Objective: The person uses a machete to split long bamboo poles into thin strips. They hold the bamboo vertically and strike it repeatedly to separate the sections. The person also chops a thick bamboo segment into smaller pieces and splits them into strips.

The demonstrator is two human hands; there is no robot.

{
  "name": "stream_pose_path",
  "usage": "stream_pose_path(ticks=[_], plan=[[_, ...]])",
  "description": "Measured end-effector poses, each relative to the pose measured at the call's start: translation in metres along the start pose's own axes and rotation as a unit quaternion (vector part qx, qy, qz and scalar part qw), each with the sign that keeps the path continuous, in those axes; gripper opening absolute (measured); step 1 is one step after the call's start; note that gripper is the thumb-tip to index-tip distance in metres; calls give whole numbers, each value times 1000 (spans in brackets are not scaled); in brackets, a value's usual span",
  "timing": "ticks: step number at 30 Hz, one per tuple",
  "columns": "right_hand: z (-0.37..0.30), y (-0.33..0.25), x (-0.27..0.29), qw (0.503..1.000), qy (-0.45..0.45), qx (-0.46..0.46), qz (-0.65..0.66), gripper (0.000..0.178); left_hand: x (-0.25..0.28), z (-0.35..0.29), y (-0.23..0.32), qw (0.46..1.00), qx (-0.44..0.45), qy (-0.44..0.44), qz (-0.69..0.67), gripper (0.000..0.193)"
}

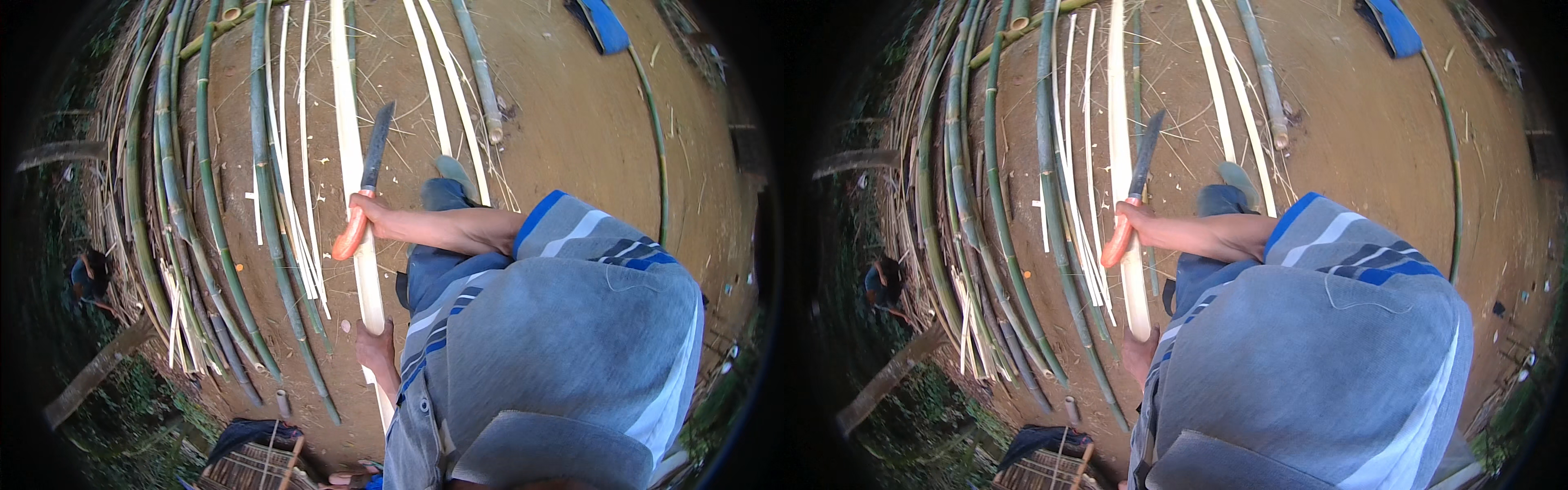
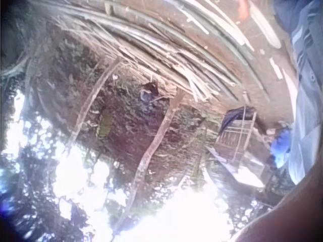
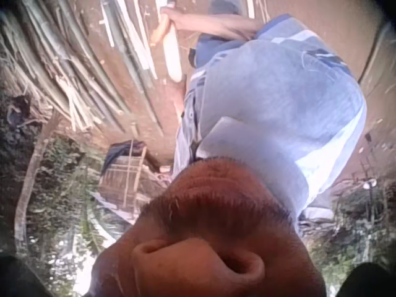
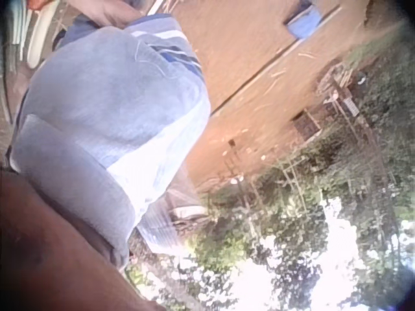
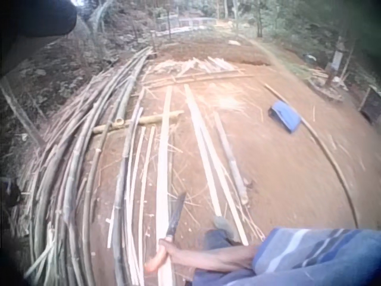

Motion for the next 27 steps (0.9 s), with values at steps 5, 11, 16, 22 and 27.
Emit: stream_pose_path(ticks=[5,11,16,22,27], plan=[[32,-49,46,996,-76,-53,7,20,4,-11,14,998,2,36,-55,44],[-61,-188,45,948,-40,156,-273,10,33,-26,39,989,0,46,-142,39],[-60,-277,20,530,-173,332,-761,19,51,-40,68,992,24,54,-113,38],[-9,-290,-21,267,-396,283,-832,29,43,-55,55,989,-21,140,-49,51],[83,-419,-31,260,-203,356,-874,24,51,-85,67,992,37,93,-80,56]])
Point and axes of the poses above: each hand's wrist, its own z-axis towards the middle knuckle, its own x-axis out of the back of the hand, y = z × x, the point moved 3 cm from there along z, towards the middle knuckle, and after that the axes turned 15 degrees about z, right-handed, at the moved point
